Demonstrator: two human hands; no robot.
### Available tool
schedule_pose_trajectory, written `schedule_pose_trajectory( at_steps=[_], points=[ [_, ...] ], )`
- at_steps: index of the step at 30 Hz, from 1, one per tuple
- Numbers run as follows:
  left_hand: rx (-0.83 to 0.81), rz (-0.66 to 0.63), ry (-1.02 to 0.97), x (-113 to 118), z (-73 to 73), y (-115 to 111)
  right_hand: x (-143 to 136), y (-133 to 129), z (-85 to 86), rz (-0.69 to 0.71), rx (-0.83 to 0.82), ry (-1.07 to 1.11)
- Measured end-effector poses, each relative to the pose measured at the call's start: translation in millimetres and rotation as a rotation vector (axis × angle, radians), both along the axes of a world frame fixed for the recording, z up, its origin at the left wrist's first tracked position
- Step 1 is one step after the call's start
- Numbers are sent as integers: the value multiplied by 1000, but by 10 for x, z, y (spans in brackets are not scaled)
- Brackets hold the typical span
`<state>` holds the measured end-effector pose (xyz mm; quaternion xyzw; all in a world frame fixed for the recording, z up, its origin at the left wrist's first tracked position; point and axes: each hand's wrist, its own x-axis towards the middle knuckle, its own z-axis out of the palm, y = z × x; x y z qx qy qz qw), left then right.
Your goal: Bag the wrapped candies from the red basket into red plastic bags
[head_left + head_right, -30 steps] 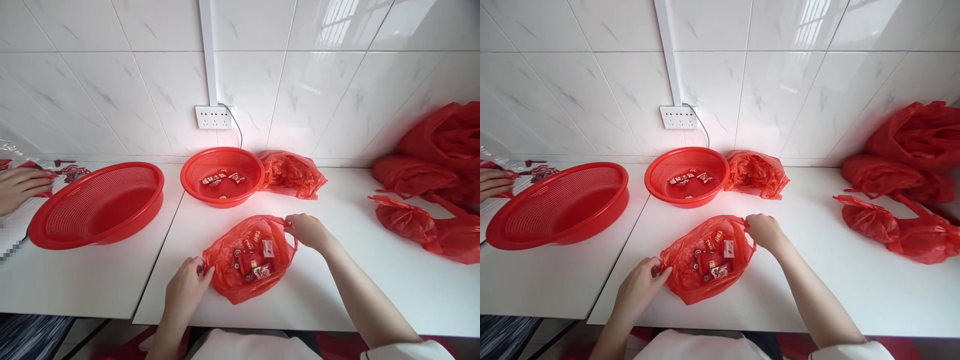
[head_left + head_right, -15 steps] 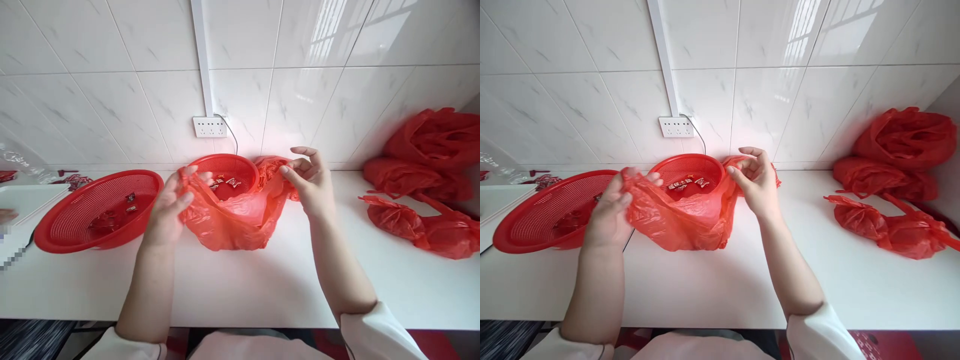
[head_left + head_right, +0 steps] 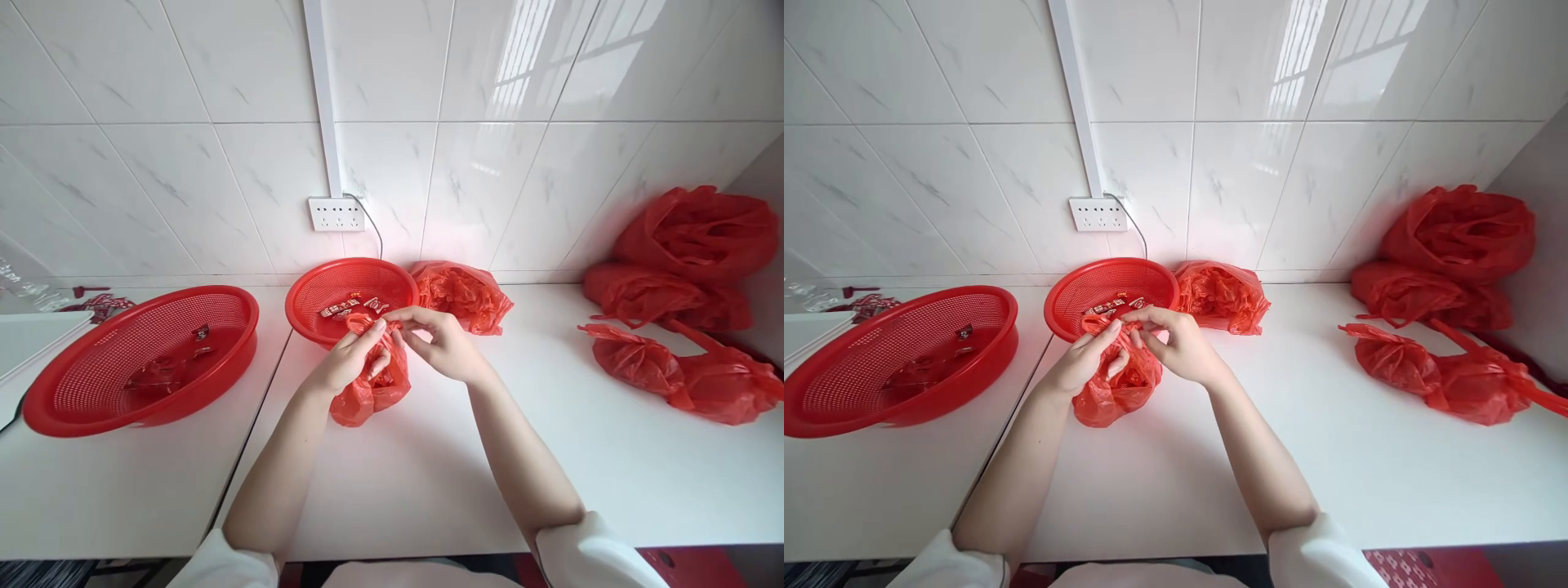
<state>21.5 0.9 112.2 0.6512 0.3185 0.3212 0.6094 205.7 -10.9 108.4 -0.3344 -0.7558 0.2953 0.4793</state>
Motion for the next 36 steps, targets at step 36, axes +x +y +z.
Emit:
schedule_pose_trajectory(
  at_steps=[36],
  points=[
    [1356, 589, 113, -21, -351, 252, -74, 188, -317, 265, -511, 378]
  ],
)
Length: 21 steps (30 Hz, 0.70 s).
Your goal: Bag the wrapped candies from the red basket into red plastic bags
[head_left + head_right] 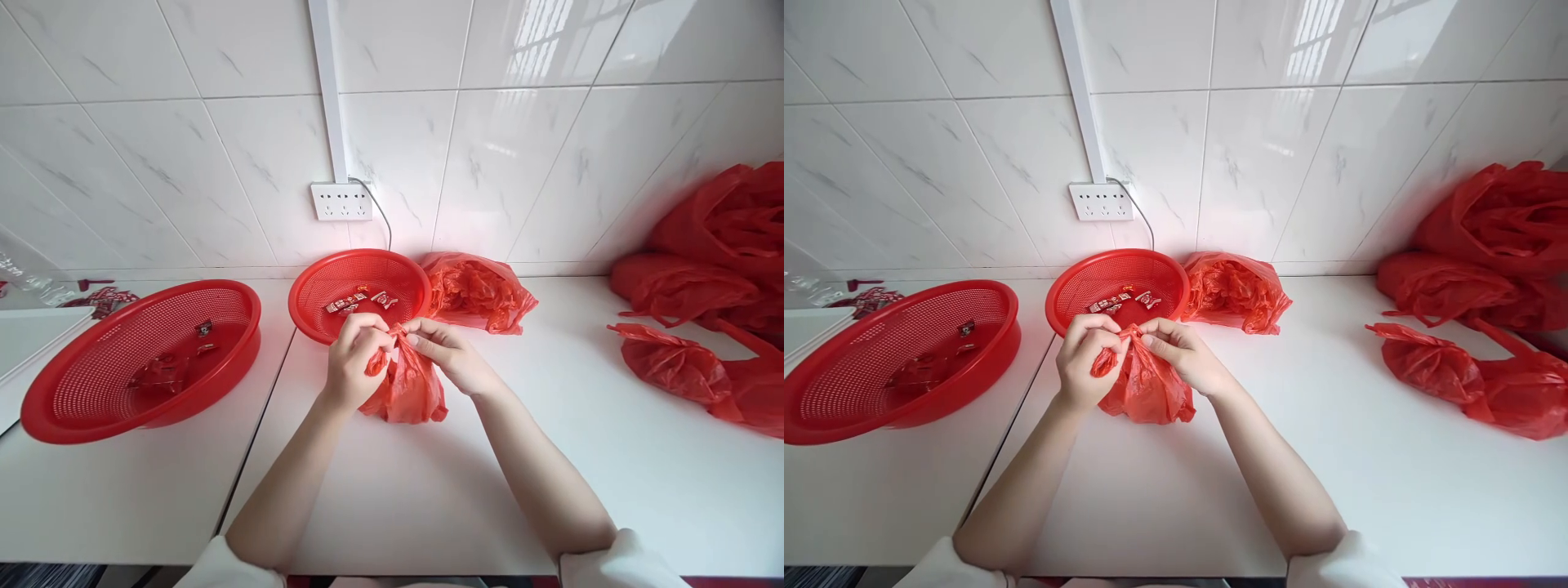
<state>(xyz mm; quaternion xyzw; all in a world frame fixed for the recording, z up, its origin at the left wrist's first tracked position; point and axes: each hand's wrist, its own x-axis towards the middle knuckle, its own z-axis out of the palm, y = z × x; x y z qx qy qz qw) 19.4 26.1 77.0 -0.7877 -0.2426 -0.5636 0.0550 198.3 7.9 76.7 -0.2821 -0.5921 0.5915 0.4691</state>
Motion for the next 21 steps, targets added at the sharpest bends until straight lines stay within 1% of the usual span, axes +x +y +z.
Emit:
schedule_pose_trajectory(
  at_steps=[4, 6, 8, 10, 13, 15, 17, 19, 21],
  points=[
    [-24, -13, -64, 40, 36, -20, 59, 28, -3, -14, -123, 184],
    [-69, -62, -44, 30, 61, -19, 81, 47, 0, -25, -192, 309],
    [-100, -126, -12, 3, 68, -3, 92, 58, 10, -44, -233, 387],
    [-73, -147, 14, -37, 63, 26, 98, 58, 29, -81, -231, 424],
    [15, -81, 81, -130, 83, 74, 130, 53, 73, -161, -184, 469],
    [19, -21, 155, -223, 140, 88, 201, 61, 103, -259, -140, 458],
    [-23, 30, 226, -347, 233, 79, 332, 77, 129, -396, -83, 383],
    [-107, 50, 293, -496, 343, 49, 517, 87, 150, -561, -18, 263],
    [-230, 48, 326, -652, 442, 13, 720, 77, 173, -745, 37, 126]
  ],
)
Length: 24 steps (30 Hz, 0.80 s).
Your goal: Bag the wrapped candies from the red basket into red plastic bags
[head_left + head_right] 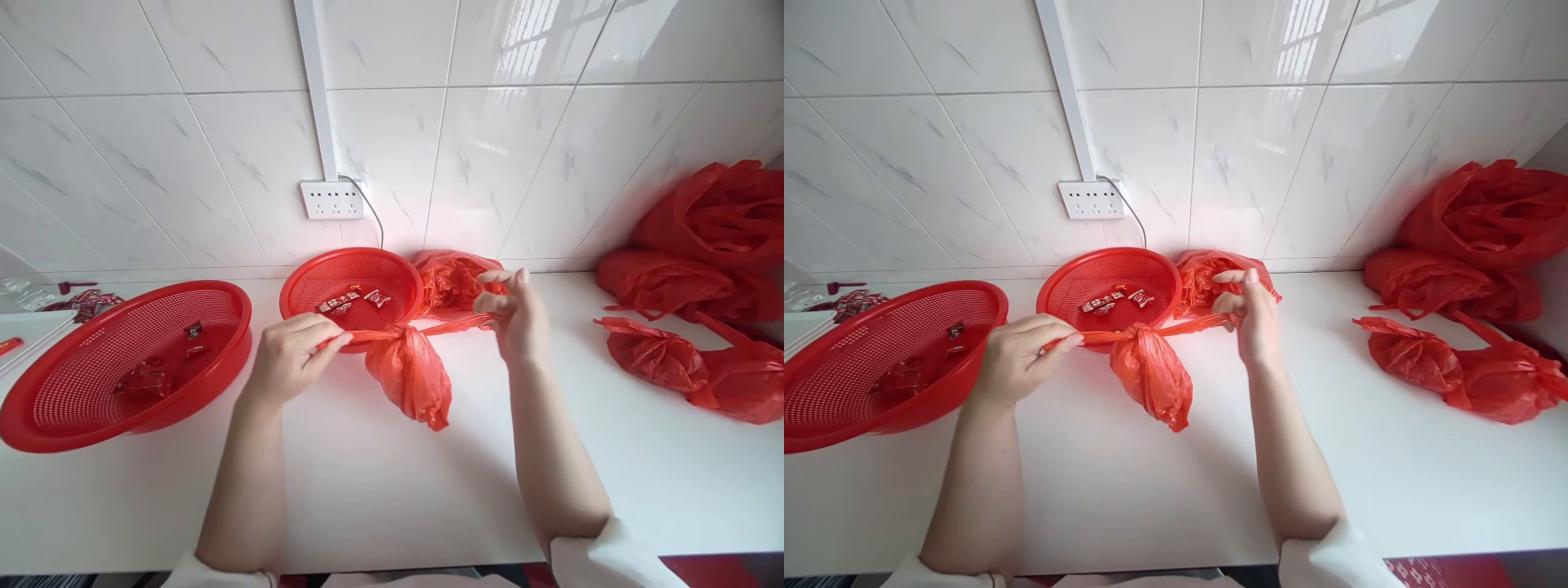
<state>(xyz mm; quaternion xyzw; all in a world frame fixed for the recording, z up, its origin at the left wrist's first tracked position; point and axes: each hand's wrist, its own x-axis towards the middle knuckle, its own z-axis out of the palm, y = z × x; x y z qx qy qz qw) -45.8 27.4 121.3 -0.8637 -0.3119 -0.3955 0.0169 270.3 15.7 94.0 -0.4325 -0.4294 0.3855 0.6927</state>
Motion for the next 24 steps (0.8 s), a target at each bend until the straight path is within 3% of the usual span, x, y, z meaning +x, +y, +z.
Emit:
schedule_pose_trajectory(
  at_steps=[3, 6, 9, 15, 18, 21, 24],
  points=[
    [-166, 3, -16, -171, 85, -27, 226, -56, 44, -212, -41, -172],
    [-360, -10, 11, -200, 94, -13, 283, -128, 84, -325, -16, -279],
    [-528, -13, 67, -126, 75, 3, 265, -183, 104, -354, 24, -376],
    [-642, 3, 152, 32, 6, -8, 330, -228, 111, -390, -76, -710],
    [-679, -8, 215, 89, -38, -2, 262, -226, 84, -308, -77, -961],
    [-646, 5, 193, 115, -31, -12, 21, -230, -55, -46, -39, -1108],
    [-549, 62, 117, 107, 25, -52, -297, -243, -321, 214, -147, -1243]
  ],
)
